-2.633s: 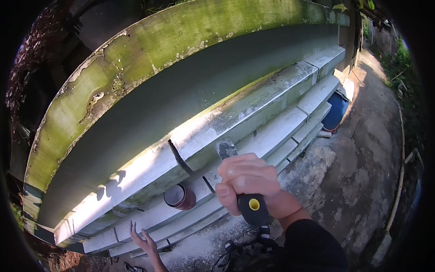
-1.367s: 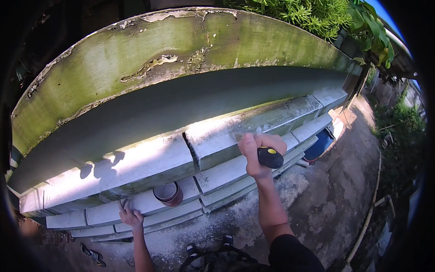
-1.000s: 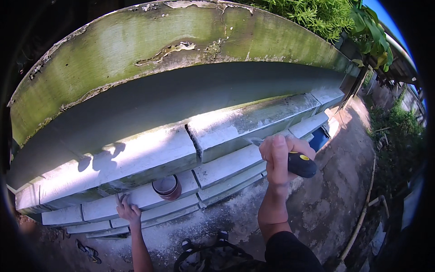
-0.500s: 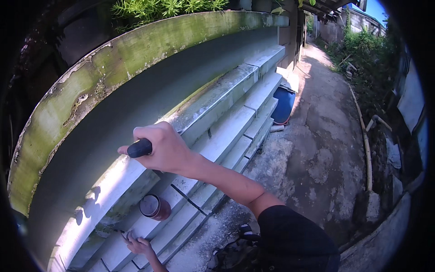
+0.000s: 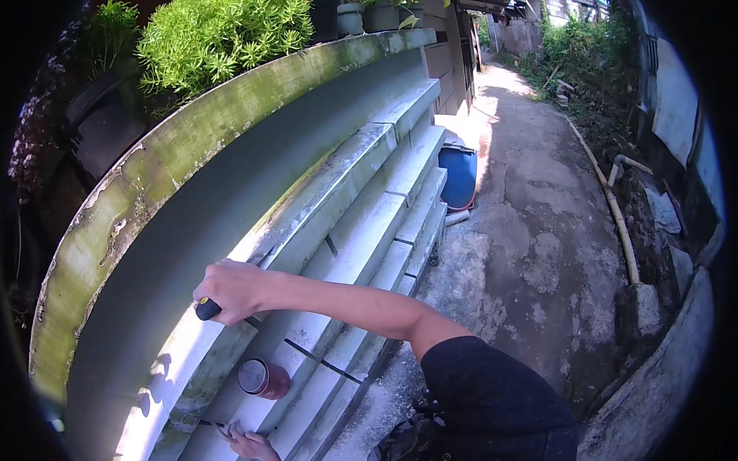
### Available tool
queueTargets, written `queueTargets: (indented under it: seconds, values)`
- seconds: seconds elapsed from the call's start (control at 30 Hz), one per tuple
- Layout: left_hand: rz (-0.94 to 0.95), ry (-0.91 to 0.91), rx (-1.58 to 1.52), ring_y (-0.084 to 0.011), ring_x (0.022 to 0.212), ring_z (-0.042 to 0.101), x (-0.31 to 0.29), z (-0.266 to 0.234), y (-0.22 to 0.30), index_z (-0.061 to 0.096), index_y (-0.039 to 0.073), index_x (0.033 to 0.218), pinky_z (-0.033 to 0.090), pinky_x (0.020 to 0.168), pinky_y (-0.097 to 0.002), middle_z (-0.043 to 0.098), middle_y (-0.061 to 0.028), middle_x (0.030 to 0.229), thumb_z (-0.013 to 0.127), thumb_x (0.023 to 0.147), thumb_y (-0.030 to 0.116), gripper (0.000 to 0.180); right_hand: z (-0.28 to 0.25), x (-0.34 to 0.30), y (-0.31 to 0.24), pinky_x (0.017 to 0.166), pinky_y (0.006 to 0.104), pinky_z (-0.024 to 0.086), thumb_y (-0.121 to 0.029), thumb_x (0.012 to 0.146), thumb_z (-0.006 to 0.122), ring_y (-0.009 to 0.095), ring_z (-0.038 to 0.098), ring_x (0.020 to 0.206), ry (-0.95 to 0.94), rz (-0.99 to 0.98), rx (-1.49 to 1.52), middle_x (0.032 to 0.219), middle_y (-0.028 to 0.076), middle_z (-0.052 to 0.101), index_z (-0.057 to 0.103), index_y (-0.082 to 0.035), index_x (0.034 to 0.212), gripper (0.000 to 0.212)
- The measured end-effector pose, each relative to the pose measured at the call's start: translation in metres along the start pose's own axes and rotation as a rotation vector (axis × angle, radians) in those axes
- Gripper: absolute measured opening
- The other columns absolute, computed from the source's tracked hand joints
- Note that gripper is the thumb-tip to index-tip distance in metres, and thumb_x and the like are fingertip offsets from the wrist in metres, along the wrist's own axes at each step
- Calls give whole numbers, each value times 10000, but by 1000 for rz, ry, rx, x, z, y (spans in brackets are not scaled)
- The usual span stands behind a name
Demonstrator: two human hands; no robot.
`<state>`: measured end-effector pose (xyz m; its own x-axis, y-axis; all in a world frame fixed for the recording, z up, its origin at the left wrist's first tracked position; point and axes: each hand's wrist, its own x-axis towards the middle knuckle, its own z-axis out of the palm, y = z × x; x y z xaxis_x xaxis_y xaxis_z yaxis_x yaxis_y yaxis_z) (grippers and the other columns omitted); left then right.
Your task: Scraping a crack in an outdoor wall and applying white filler or putty with a scraper.
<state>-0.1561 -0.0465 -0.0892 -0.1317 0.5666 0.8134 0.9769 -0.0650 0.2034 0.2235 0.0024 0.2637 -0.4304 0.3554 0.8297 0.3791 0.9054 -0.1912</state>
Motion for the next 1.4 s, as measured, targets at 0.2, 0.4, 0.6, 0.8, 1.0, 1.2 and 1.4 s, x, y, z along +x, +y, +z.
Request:
queueTargets:
  seconds: [0.2, 0.4, 0.6, 0.8, 1.0, 1.2, 1.4]
  values:
    - [-43, -127, 90, -443, 927, 608, -16, 17, -10, 636, 104, 1301, 487, 814, -558, 563, -282, 1335, 475, 910, 378, 504, -17, 12, -48, 492, 439, 421, -131, 854, 705, 358, 567, 505, 79, -77, 165, 540, 150, 541, 551, -31, 632, 288]
    - [-94, -86, 132, -438, 899, 606, -16, 10, -15, 652, 151, 1283, 484, 798, -552, 604, -249, 1254, 453, 923, 405, 483, 4, 12, -27, 480, 420, 417, -94, 805, 719, 367, 553, 484, 169, -20, 154, 521, 146, 535, 560, -28, 608, 262]
    - [-83, -142, 120, -430, 897, 611, -15, 9, -15, 661, 191, 1278, 486, 777, -547, 606, -242, 1243, 410, 941, 429, 483, -8, 16, -10, 505, 400, 413, -140, 816, 730, 360, 458, 445, 149, 98, 73, 487, 138, 500, 579, -48, 585, 290]
    - [-127, -169, 125, -429, 925, 618, -17, 3, -18, 661, 161, 1274, 482, 808, -556, 559, -274, 1359, 454, 924, 393, 468, 1, 37, -62, 489, 413, 393, -212, 858, 764, 354, 473, 450, 165, -50, 180, 456, 128, 430, 509, -43, 546, 437]
    - [-51, 41, 7, -385, 900, 612, -1, 7, -3, 714, 111, 1073, 451, 746, -473, 618, -197, 1281, 335, 986, 433, 505, 18, 28, 7, 501, 390, 436, -99, 784, 708, 385, 523, 501, 112, 179, 47, 556, 189, 546, 616, 5, 635, 204]
    - [-50, 32, -50, -362, 930, 616, -1, 0, -3, 718, 124, 1036, 447, 766, -454, 603, -189, 1307, 384, 949, 372, 425, 27, 30, -44, 544, 417, 473, -89, 759, 702, 380, 598, 561, 191, 38, 104, 582, 177, 583, 664, -30, 663, 119]
    - [-13, 49, -48, -363, 941, 625, -5, 3, -11, 718, 131, 1027, 452, 771, -459, 572, -190, 1374, 408, 920, 347, 393, 26, 35, -32, 544, 388, 475, -113, 747, 696, 368, 596, 544, 225, 97, 39, 548, 162, 567, 630, -35, 622, 161]
